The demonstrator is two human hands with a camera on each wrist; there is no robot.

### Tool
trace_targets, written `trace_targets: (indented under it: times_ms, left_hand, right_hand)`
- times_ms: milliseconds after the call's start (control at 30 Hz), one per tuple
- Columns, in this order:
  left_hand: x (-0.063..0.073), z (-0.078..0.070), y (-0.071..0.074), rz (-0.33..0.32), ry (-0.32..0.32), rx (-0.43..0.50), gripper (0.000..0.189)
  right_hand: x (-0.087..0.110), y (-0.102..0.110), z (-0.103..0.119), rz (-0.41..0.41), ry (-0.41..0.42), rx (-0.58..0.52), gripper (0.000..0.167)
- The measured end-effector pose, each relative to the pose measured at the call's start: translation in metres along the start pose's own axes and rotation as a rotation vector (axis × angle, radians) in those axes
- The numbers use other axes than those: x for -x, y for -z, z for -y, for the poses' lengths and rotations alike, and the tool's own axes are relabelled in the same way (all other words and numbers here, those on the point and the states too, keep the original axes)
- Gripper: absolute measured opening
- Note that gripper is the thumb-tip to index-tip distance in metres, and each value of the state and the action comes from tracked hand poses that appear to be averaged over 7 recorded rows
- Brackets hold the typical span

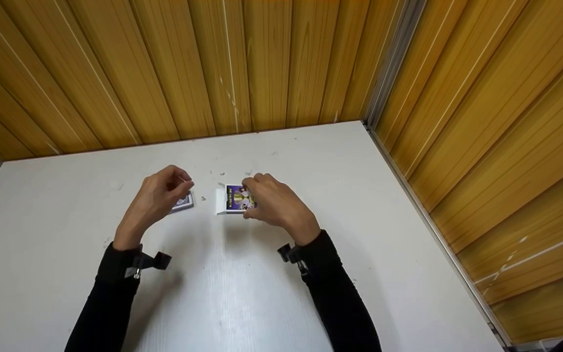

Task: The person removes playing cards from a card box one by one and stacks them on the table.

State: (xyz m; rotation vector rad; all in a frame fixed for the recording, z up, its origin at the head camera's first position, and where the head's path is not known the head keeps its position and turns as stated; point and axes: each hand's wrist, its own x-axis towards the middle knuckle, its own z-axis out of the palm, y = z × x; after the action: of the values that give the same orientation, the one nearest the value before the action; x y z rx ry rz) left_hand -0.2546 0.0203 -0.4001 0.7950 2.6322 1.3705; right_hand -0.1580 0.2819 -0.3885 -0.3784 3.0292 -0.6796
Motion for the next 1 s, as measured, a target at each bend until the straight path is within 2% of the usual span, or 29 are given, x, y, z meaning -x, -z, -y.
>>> trace_targets:
  times_ms: [100,233,467,633,800,1000]
  left_hand:
    - [0.004,-0.018,-0.010,0.076,-0.002,0.138,0.008]
    - [0.005,-0.028,-0.024,0.154,0.059,0.259,0.012]
    - [0.003,-0.022,-0.036,0.201,0.107,0.247,0.013]
    - [0.001,-0.016,-0.042,0.230,0.143,0.284,0.015]
    - [0.001,-0.013,-0.045,0.239,0.155,0.322,0.019]
    - [0.000,-0.010,-0.048,0.221,0.182,0.300,0.024]
  right_hand:
    - [0.000,0.000,0.000,0.000,0.004,0.004,0.066]
    - [0.000,0.000,0.001,-0.008,0.022,0.002,0.065]
    - [0.002,0.000,0.003,-0.029,0.069,0.001,0.064]
    - [0.002,-0.001,0.005,-0.029,0.074,0.002,0.062]
    - [0.001,-0.002,0.006,-0.036,0.087,0.021,0.062]
    - [0.000,-0.006,0.007,-0.045,0.114,0.043,0.062]
